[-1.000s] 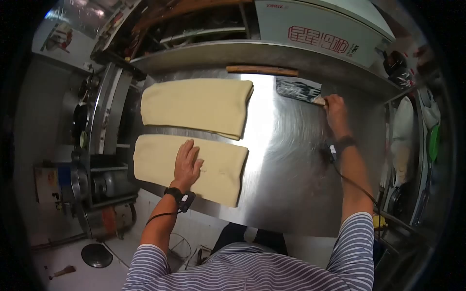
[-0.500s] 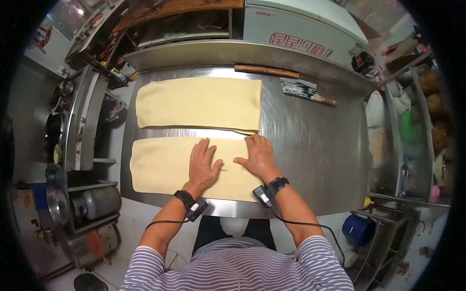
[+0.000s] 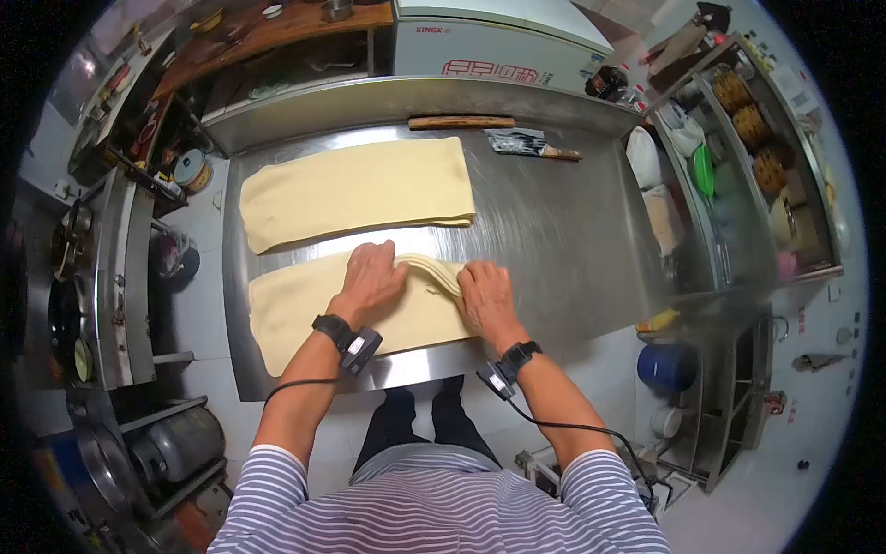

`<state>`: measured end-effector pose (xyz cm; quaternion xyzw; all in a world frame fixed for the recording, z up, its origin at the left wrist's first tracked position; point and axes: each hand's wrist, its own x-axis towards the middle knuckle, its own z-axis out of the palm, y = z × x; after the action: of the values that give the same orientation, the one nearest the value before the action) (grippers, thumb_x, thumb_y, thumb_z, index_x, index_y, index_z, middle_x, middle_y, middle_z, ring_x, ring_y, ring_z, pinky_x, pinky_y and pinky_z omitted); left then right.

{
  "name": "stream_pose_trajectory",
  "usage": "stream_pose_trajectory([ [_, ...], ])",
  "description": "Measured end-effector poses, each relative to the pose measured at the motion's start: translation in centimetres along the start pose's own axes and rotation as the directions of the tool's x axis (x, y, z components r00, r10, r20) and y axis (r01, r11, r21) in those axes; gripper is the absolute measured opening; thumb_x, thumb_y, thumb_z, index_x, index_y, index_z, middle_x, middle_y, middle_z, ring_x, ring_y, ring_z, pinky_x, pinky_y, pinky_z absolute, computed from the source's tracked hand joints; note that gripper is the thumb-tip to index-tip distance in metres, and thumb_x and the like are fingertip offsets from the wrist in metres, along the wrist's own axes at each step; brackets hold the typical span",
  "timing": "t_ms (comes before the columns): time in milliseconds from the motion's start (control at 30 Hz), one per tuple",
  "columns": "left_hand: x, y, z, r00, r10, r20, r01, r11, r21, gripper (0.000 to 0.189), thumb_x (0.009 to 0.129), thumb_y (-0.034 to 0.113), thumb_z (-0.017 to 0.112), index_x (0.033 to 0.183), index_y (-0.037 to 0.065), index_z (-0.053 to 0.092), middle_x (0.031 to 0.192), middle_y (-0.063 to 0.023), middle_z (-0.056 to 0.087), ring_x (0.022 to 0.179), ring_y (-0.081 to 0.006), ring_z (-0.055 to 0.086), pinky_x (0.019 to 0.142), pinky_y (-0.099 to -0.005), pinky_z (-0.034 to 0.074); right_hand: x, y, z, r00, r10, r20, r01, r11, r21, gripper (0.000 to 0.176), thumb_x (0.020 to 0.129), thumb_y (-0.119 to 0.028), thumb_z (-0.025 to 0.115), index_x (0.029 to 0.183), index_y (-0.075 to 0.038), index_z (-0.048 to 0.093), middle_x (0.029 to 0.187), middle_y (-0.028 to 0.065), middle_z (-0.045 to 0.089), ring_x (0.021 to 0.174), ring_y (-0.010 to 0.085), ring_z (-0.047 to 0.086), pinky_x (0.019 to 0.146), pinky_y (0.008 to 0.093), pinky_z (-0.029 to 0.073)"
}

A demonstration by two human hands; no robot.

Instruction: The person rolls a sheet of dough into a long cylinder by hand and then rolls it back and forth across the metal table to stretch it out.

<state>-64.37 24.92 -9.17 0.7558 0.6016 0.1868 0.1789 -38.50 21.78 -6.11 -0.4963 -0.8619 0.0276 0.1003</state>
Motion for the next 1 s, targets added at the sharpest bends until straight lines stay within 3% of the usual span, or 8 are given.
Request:
stream_pose_trajectory([
  [300,-10.6,4.1,1.4,0.942,0.254,-0.219,-0.212,0.957,0.199,0.026,0.094,0.027,0.073,0.094,0.003,0.063,0.094,-0.0184,0.063,0.093,-0.0370,0.059,0.088,-0.0488,0.046,-4.4,-1.4,-1.0,1.000,-0.004,-0.001,0.004,0.982,0.187,0.044,0.092,-0.026,0.079,0.130,-0.006,0.068,0.137,0.0145,0.064,0.131,0.0341,0.057,0.108,0.0494,0.045],
  [400,-8.0,3.5,0.6,0.994,0.102,-0.024,-0.098,0.987,0.127,0.026,0.099,0.029,0.069,0.090,0.006,0.064,0.088,-0.0196,0.069,0.089,-0.0362,0.066,0.089,-0.0494,0.052,0.7,-2.7,-1.4,0.963,-0.060,-0.261,0.070,0.997,0.029,0.041,0.098,-0.029,0.073,0.131,-0.005,0.067,0.133,0.0171,0.064,0.125,0.0354,0.059,0.108,0.0498,0.044],
  [467,-3.6,3.6,-1.0,0.993,-0.035,0.112,0.026,0.996,0.080,0.027,0.100,0.031,0.068,0.090,0.006,0.064,0.086,-0.0201,0.071,0.092,-0.0359,0.069,0.090,-0.0488,0.053,1.9,-2.0,1.8,0.981,0.055,0.185,-0.082,0.986,0.147,0.044,0.098,-0.033,0.070,0.133,-0.005,0.067,0.129,0.0164,0.066,0.123,0.0338,0.061,0.108,0.0499,0.044],
  [567,-0.6,5.6,-1.9,0.896,-0.240,0.372,0.243,0.969,0.040,0.029,0.102,0.034,0.066,0.103,0.005,0.069,0.103,-0.0225,0.074,0.114,-0.0341,0.070,0.099,-0.0543,0.050,1.1,-1.4,1.9,0.998,-0.015,0.066,0.003,0.984,0.180,0.046,0.097,-0.035,0.070,0.134,-0.007,0.068,0.124,0.0137,0.068,0.122,0.0317,0.062,0.107,0.0503,0.043],
  [600,-1.7,5.3,0.3,0.996,-0.076,0.037,0.071,0.991,0.116,0.031,0.101,0.035,0.066,0.108,0.005,0.069,0.108,-0.0203,0.072,0.116,-0.0323,0.067,0.102,-0.0569,0.047,0.6,-1.0,2.1,0.998,-0.061,-0.024,0.064,0.986,0.157,0.047,0.096,-0.036,0.070,0.133,-0.008,0.068,0.122,0.0130,0.069,0.120,0.0314,0.063,0.106,0.0499,0.043],
  [633,-2.9,5.0,2.4,0.948,0.147,-0.282,-0.074,0.965,0.253,0.032,0.101,0.036,0.066,0.113,0.006,0.070,0.114,-0.0181,0.069,0.119,-0.0306,0.064,0.104,-0.0595,0.044,0.2,-0.7,2.3,0.998,-0.061,-0.027,0.065,0.985,0.161,0.047,0.096,-0.036,0.070,0.133,-0.008,0.068,0.122,0.0130,0.069,0.120,0.0314,0.063,0.106,0.0499,0.043],
  [700,-4.2,4.6,5.3,0.996,0.071,-0.048,-0.063,0.985,0.160,0.038,0.101,0.038,0.064,0.122,0.007,0.071,0.121,-0.0138,0.064,0.122,-0.0303,0.059,0.106,-0.0600,0.039,0.4,-0.1,2.4,0.993,-0.093,-0.067,0.102,0.984,0.149,0.045,0.096,-0.036,0.070,0.131,-0.009,0.069,0.119,0.0121,0.070,0.118,0.0312,0.064,0.104,0.0482,0.044],
  [1000,2.3,4.7,5.8,0.982,-0.182,-0.055,0.189,0.957,0.218,0.035,0.101,0.035,0.060,0.085,0.007,0.076,0.081,-0.0153,0.071,0.080,-0.0353,0.069,0.073,-0.0515,0.052,7.5,3.5,4.8,0.999,-0.030,0.045,0.016,0.958,0.285,0.026,0.099,-0.032,0.066,0.093,-0.011,0.080,0.098,0.0098,0.072,0.102,0.0302,0.067,0.090,0.0468,0.049],
])
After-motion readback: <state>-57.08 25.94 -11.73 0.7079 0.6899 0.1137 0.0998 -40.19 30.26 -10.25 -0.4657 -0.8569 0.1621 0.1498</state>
